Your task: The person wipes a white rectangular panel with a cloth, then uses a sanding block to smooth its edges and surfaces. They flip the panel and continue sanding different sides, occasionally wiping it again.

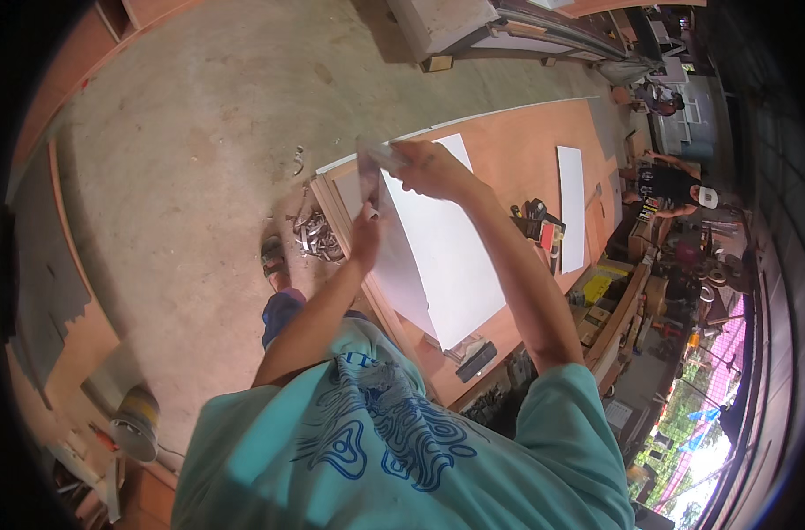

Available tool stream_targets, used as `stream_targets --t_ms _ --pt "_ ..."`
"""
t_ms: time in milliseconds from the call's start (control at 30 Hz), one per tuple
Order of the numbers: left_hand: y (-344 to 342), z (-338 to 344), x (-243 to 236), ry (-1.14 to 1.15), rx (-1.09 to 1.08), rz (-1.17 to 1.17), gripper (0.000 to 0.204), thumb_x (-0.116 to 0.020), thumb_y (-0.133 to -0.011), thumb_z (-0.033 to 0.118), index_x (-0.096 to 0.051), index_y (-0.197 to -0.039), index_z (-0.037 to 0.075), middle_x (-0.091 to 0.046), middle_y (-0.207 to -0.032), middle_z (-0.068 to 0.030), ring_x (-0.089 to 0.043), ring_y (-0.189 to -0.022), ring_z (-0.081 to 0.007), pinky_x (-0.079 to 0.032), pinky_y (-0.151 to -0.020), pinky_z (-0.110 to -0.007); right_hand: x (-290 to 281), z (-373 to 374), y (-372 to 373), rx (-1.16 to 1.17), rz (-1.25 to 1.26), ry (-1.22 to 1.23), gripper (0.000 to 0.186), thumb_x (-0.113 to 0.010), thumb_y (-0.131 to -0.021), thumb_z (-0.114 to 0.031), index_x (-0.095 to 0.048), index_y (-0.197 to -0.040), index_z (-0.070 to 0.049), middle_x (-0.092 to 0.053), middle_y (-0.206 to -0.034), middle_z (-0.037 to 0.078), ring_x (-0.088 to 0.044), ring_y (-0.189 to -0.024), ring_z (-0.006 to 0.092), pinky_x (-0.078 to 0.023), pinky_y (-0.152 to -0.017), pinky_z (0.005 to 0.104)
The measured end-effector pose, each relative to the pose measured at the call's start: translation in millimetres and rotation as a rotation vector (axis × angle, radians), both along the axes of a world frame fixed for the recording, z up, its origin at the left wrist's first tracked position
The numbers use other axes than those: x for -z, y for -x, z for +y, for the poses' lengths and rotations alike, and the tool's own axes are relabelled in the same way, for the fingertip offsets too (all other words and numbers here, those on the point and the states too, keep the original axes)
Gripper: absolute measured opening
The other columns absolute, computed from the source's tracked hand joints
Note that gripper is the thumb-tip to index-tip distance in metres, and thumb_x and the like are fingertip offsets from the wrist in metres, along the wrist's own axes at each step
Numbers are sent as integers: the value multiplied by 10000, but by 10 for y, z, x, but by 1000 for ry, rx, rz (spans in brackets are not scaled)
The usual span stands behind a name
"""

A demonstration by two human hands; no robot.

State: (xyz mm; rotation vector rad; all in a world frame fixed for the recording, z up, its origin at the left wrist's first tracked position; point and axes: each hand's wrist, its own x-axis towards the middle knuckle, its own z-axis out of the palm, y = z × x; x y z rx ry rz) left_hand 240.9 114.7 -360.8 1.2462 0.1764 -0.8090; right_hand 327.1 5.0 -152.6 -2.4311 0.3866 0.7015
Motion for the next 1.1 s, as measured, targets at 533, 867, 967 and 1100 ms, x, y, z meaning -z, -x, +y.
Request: stream_targets --t_ms 533,867,967,1100 --pt "-69 564 -150 232 -543 693 300 -387 -1059 275 -529 -1103 14 -625 -905 -137 -636 -777 -284 -570 -749 -410 166 327 2190 744 -478 -687 934 -513 -807 68 -12 -1571 -124 -313 -1519 207 -534 -1233 375 -491 -997 474" --pt "146 -438 -1112 417 88 368 239 -431 -1058 246 -533 -1061 29 -614 -949 -85 -630 -879 -237 -502 -861 -377 601 -97 3371 1543 -1040 -1257 523 -648 -916 -156 -440 -1366 11 -568 -1266 189 -576 -1173 346 -471 -1026 466" --pt "221 -520 -882 523 -11 340 252 -425 -1061 259 -544 -993 48 -600 -910 -74 -587 -855 -204 -478 -863 -366 336 92 3252 1210 -1038 -1102 430 -697 -894 -194 -553 -1242 12 -646 -1048 148 -612 -1058 306 -484 -978 441" --pt "430 -407 -1049 211 -74 118 261 -472 -1041 230 -555 -1061 -16 -594 -893 -71 -561 -804 -154 -474 -733 -302 265 45 3216 985 -1037 -884 266 -641 -928 -132 -616 -1141 24 -666 -807 92 -656 -791 187 -525 -756 316"
